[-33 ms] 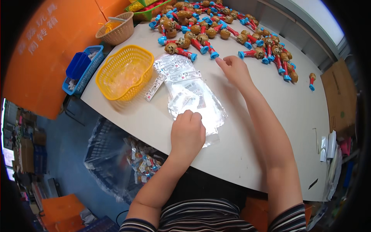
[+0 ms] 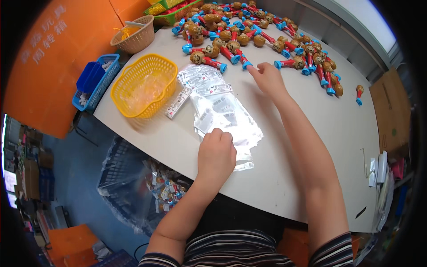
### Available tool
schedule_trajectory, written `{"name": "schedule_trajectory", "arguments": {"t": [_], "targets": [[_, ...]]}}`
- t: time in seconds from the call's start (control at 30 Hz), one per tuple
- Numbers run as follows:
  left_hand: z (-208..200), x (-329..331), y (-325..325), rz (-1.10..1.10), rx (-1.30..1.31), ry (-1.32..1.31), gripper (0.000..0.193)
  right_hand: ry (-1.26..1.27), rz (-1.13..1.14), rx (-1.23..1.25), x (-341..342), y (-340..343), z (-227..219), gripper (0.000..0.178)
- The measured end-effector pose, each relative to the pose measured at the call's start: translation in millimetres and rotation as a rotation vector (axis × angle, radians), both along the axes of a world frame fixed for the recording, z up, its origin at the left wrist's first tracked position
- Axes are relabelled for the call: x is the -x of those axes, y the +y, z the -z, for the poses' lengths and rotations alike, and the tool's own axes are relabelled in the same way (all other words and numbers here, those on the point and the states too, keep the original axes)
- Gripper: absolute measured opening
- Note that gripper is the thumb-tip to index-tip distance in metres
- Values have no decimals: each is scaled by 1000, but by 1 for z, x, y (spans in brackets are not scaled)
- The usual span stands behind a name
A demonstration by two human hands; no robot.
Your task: Placing small toys into individual plastic bags on a workbench.
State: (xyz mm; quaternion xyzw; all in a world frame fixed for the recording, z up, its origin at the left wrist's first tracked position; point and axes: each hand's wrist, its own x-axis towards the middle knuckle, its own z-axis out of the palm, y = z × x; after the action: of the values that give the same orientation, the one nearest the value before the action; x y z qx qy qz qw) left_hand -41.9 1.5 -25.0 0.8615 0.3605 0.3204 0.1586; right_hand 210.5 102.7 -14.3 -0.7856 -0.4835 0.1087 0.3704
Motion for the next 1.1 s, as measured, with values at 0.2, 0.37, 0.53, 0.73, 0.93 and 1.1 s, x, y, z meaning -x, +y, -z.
{"name": "schedule_trajectory", "arguments": {"t": [0.2,0.37,0.53,0.73,0.93,1.1], "targets": [[7,0,2,19,-3,-70,13,-243,124,271,2,52,8,59],[6,0,6,24,64,-196,13,529,42,337,-35,-8,-27,46],[7,0,12,3,115,-271,13,612,-449,92,20,-154,-71,31],[3,-9,8,-68,401,-439,13,461,-370,215,50,-210,-38,32],[-5,-6,8,-27,57,-333,13,-316,-509,34,66,-212,-35,34],[-24,-13,2,188,-241,-229,17,367,-278,-20,76,-211,-24,32]]}}
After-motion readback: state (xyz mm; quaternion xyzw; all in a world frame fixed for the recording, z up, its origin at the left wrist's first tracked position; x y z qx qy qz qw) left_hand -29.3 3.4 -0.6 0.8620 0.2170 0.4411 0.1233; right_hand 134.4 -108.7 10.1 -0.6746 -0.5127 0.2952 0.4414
